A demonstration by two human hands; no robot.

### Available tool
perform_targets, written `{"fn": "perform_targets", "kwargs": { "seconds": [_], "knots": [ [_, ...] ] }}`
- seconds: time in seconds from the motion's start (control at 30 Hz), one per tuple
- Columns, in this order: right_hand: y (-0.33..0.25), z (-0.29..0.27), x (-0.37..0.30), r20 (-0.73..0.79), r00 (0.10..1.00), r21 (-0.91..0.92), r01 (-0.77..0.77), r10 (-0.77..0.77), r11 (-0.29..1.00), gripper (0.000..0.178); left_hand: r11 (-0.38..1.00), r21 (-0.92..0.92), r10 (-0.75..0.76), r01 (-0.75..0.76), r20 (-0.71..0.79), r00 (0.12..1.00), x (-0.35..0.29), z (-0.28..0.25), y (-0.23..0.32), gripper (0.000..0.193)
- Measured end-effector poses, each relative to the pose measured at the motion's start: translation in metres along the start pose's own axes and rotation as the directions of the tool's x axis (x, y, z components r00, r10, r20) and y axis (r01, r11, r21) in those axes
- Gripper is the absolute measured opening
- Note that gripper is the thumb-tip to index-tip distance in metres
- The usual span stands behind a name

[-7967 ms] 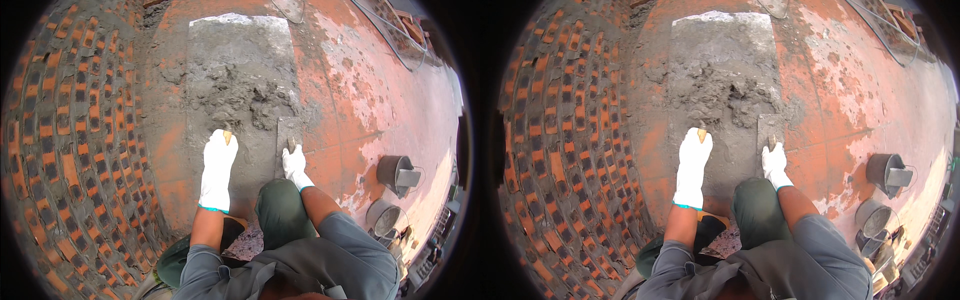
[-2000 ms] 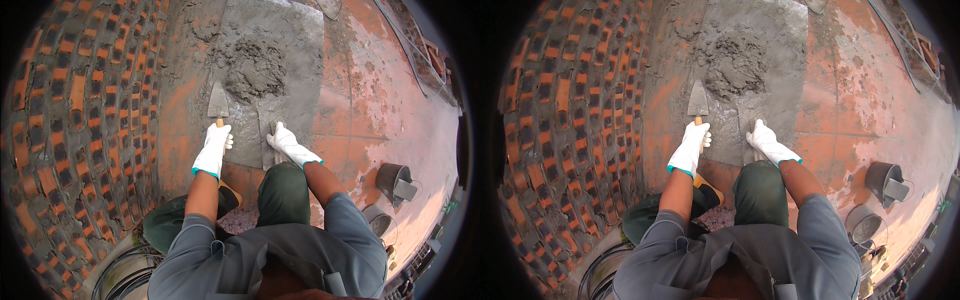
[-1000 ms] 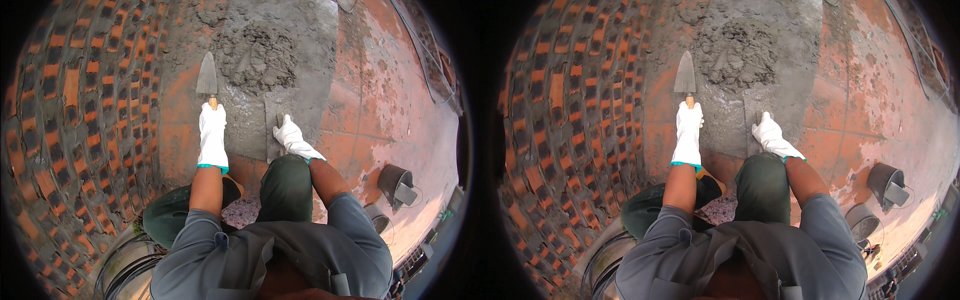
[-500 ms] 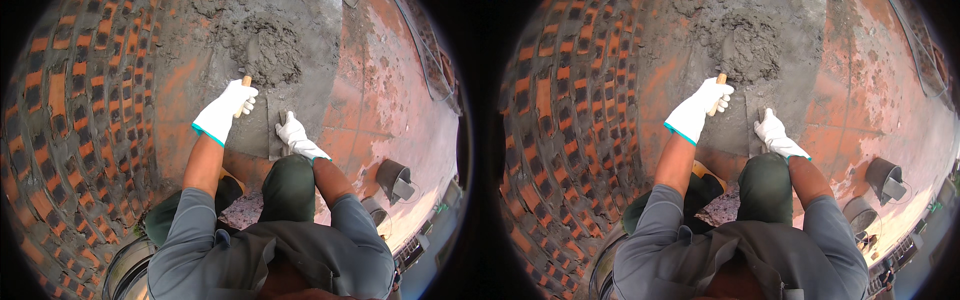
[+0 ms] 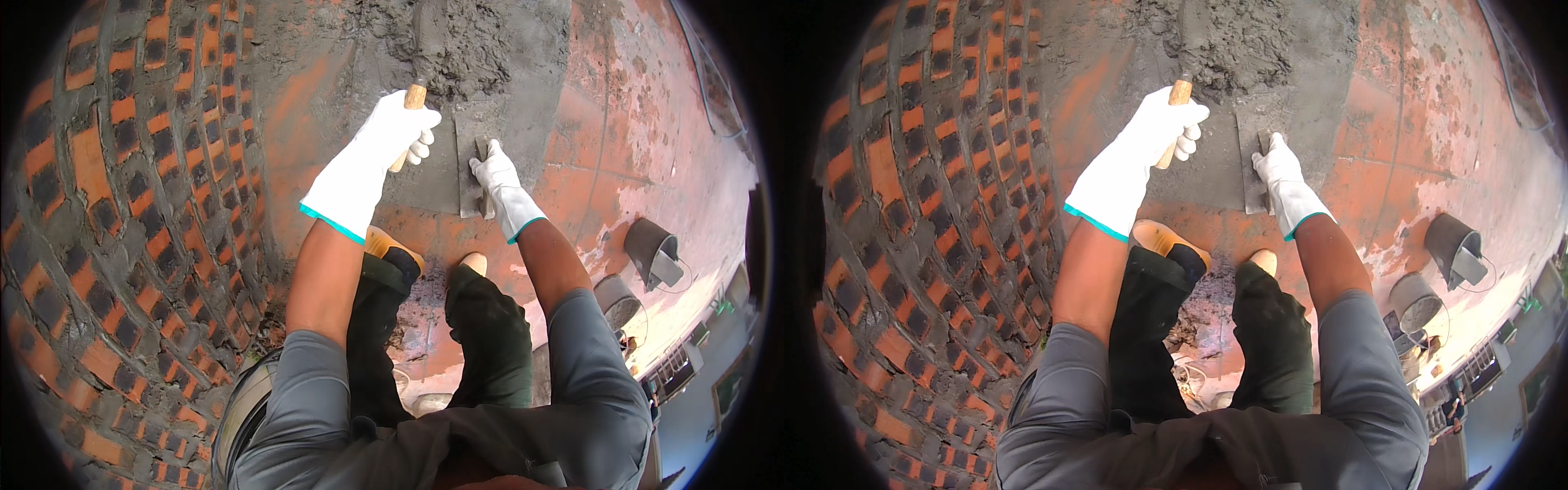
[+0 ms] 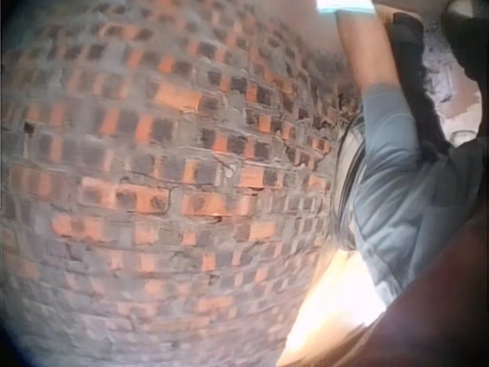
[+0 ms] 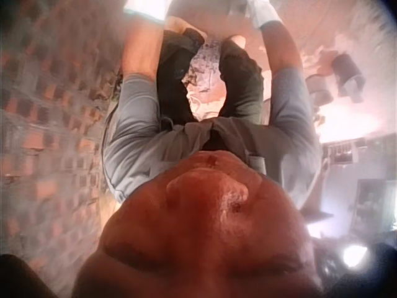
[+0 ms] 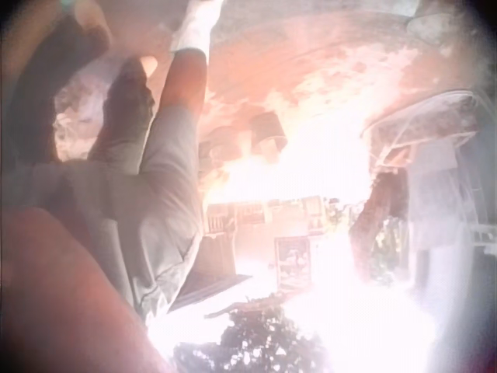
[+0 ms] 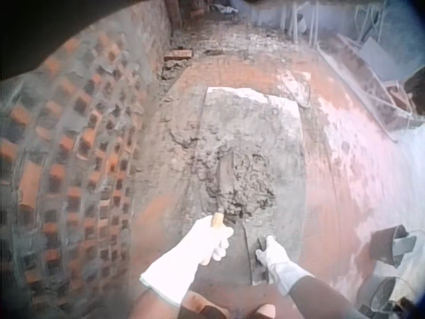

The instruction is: The person kneels beside a brick wall and uses a trowel and hawk to scoop mortar and apply it to the wall surface. They repeatedly smooth the mortar into the brick joints and face, working along the lower section of the wall.

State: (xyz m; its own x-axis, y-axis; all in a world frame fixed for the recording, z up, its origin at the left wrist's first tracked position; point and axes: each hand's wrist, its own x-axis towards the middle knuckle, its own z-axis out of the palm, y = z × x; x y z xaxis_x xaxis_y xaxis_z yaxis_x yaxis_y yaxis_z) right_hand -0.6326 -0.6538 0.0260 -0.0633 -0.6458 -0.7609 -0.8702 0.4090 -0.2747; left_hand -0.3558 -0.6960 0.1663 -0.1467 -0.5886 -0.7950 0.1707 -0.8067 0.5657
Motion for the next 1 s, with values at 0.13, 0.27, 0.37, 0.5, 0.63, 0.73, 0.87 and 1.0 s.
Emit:
{"fn": "perform_targets", "kwargs": {
  "seconds": [0.13, 0.27, 0.37, 0.5, 0.63, 0.73, 0.87, 1.0],
  "knots": [
    [-0.013, -0.006, -0.023, -0.075, 0.995, 0.064, -0.06, 0.065, 0.996, 0.065, 0.998, -0.038, -0.052, 0.052, 0.004, 0.999, -0.058, -0.007, 0.01, 0.024],
    [-0.012, -0.044, -0.087, 0.238, 0.946, 0.714, -0.325, 0.221, 0.621, 0.065, 0.995, -0.077, -0.073, 0.069, -0.06, 0.996, -0.121, -0.009, 0.008, 0.024],
    [-0.01, -0.097, -0.145, 0.406, 0.912, 0.855, -0.4, 0.053, 0.33, 0.051, 0.985, -0.145, -0.107, 0.093, -0.092, 0.99, -0.176, 0.003, 0.009, 0.024],
    [-0.014, -0.162, -0.233, 0.174, 0.945, 0.974, -0.205, -0.276, -0.091, 0.045, 0.976, -0.187, -0.136, 0.112, -0.122, 0.983, -0.263, 0.036, 0.032, 0.023],
    [-0.038, -0.2, -0.291, 0.245, 0.917, 0.96, -0.274, -0.315, -0.051, 0.047, 0.982, -0.168, -0.115, 0.089, -0.148, 0.982, -0.356, 0.08, 0.074, 0.026],
    [-0.072, -0.214, -0.321, 0.292, 0.874, 0.91, -0.379, -0.387, -0.169, 0.043, 0.995, -0.092, -0.048, 0.028, -0.218, 0.975, -0.424, 0.121, 0.102, 0.029],
    [-0.135, -0.235, -0.359, 0.282, 0.85, 0.899, -0.396, -0.445, -0.187, 0.043, 0.752, 0.659, 0.364, -0.03, -0.377, 0.852, -0.493, 0.187, 0.13, 0.045],
    [-0.163, -0.262, -0.413, 0.26, 0.859, 0.935, -0.338, -0.44, -0.108, 0.042, 0.685, 0.729, 0.352, 0.0, -0.33, 0.876, -0.551, 0.242, 0.149, 0.056]
  ]
}}
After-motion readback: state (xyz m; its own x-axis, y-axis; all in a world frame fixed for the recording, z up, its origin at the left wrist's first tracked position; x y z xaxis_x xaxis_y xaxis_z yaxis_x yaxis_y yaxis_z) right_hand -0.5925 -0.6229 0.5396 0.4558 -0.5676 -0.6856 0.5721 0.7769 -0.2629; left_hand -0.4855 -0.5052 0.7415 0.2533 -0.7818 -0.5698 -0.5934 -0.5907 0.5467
